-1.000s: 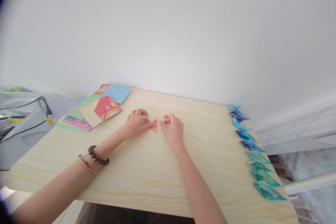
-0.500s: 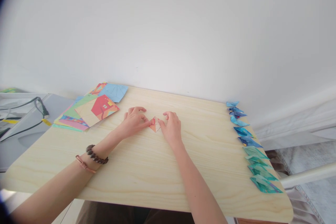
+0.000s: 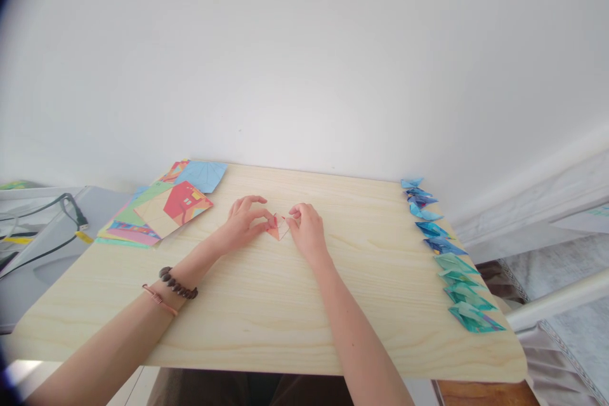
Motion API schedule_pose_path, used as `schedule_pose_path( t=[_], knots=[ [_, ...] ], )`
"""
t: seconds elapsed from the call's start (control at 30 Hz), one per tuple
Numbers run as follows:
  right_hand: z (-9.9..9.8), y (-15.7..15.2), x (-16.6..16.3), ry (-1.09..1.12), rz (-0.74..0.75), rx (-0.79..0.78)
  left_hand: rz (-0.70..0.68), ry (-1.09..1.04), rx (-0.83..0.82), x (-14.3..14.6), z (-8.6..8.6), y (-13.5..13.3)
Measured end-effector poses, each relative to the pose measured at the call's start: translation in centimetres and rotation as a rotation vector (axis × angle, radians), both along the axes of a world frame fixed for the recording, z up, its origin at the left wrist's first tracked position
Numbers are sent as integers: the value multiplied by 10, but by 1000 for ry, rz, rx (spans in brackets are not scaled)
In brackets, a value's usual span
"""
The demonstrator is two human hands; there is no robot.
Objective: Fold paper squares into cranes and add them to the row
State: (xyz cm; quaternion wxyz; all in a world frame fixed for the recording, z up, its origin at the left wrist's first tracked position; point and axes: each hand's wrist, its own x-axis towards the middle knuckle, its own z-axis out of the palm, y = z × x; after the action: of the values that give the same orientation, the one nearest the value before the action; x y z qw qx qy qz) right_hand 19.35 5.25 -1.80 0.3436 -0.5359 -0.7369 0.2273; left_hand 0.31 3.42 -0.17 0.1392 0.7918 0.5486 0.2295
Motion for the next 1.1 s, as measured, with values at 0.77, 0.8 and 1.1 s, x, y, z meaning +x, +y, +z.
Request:
schedule_pose_path(
  t=[0.77,0.8,1.1],
  knots=[
    [6,-3,-3,-5,-7,-61,-28,59,-40,-6,1,1],
    [6,-2,-2,13,0,-67,-21,62,-45,-7,1,2],
    [3,-1,4,67,75,-8,-46,73,-105,-9,8,2]
  ],
)
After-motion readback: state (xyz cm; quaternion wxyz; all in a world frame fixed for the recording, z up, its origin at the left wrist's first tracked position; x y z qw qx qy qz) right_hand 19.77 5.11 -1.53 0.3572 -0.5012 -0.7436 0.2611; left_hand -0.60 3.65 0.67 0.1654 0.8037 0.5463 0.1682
